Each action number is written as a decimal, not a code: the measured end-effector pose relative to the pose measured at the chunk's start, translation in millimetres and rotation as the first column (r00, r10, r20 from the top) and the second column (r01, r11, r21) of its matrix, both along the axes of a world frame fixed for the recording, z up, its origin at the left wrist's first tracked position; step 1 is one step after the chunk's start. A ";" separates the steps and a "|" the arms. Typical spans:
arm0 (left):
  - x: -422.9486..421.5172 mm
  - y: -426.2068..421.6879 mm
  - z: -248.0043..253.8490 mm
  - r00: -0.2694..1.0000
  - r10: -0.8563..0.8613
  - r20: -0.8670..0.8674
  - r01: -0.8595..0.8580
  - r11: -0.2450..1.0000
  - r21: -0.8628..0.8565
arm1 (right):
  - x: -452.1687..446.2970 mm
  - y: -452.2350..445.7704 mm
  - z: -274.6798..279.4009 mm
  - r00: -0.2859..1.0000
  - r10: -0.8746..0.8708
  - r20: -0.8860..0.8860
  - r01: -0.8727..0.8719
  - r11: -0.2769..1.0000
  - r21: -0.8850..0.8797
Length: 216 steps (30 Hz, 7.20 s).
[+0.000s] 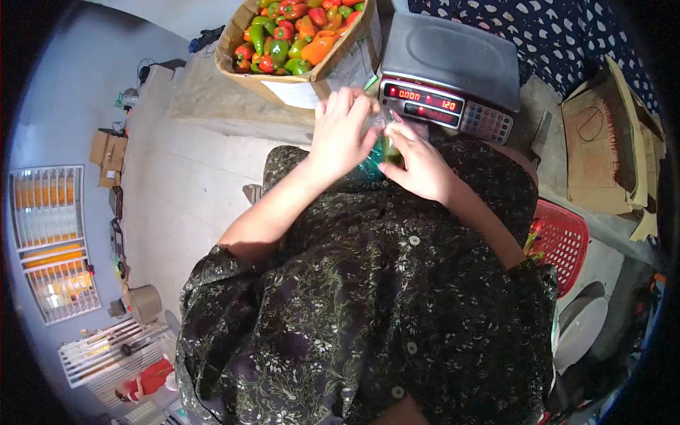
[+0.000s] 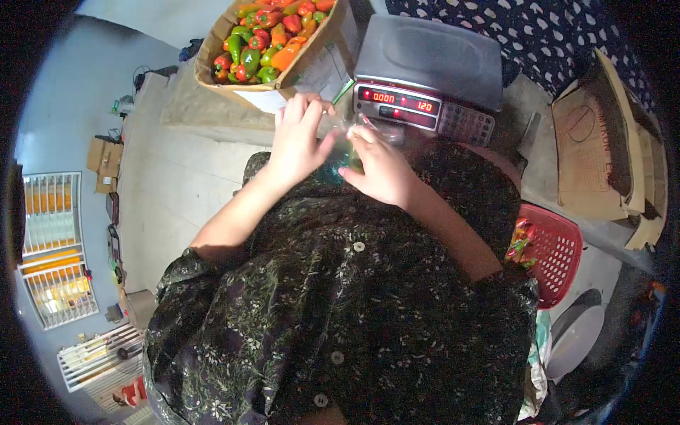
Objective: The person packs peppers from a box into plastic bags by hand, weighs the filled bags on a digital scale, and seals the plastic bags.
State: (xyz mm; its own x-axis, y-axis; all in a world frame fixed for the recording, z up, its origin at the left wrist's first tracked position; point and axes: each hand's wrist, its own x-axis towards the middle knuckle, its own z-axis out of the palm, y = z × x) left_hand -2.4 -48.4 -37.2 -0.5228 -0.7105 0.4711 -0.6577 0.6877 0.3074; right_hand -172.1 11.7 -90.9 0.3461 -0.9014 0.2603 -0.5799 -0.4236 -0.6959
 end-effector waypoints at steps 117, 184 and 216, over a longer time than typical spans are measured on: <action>6.6 3.8 -34.0 0.985 0.034 0.169 -0.042 0.998 0.044 | 29.1 6.3 -12.6 0.967 -0.171 -0.190 0.162 0.985 -0.062; 19.5 -24.6 -80.0 0.998 -0.053 -0.028 0.052 0.543 0.838 | 13.8 -24.8 -37.1 0.706 -0.253 0.662 -0.091 0.894 0.438; -23.2 -10.6 -94.2 0.840 -0.300 -0.452 0.515 0.703 0.490 | -19.2 -30.4 -1.8 0.526 -0.332 0.783 -0.182 0.855 0.485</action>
State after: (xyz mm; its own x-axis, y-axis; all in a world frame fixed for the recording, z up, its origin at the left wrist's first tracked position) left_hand -25.6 -59.0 -131.4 -0.7243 -0.6467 0.2391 -0.1459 0.4827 0.8635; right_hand -191.3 -18.7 -92.7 0.1298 -0.9894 -0.0653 0.3506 0.1074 -0.9303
